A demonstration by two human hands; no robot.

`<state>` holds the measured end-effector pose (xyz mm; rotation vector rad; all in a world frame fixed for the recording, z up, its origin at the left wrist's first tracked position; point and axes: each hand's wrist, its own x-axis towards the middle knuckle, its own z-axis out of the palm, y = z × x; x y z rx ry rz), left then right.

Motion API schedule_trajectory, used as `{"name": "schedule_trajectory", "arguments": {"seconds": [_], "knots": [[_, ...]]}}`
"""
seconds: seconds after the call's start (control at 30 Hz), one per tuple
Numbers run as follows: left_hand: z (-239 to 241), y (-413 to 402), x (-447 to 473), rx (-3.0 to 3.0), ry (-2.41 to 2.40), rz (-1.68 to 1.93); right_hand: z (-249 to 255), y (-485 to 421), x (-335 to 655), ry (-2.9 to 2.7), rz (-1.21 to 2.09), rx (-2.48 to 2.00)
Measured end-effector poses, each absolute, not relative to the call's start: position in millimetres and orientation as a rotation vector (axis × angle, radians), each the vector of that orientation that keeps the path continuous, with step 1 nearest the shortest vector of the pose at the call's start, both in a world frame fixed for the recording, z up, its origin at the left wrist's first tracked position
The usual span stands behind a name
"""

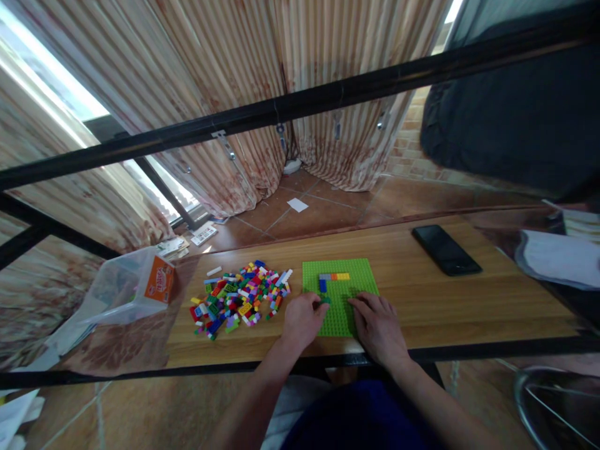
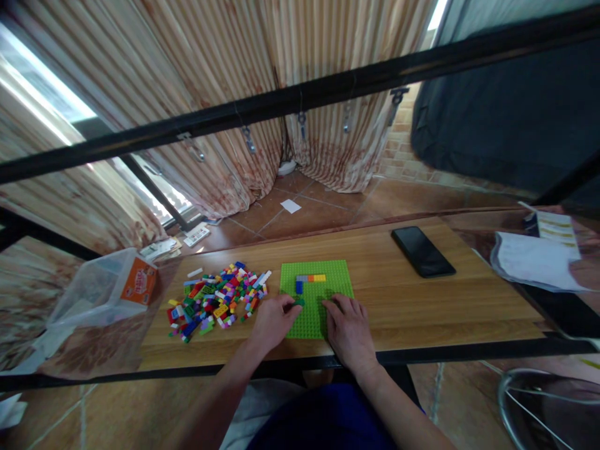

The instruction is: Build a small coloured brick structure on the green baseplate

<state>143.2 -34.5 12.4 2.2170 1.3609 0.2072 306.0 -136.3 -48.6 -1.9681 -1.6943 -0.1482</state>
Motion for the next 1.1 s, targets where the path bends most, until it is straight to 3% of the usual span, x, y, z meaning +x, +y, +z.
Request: {"name": "schedule_trajectory", "arguments": {"seconds": [0.57, 1.1], "knots": [[3.1, -33.2, 143.5, 2.307, 1.429, 0.325, -45.8, -136.2, 305.4, -1.671, -0.137, -1.956], [11.9, -38.6, 147.3, 2.244, 1.589, 0.131, -48.1, -136.3, 307.1, -1.683, -0.137, -1.957]]}}
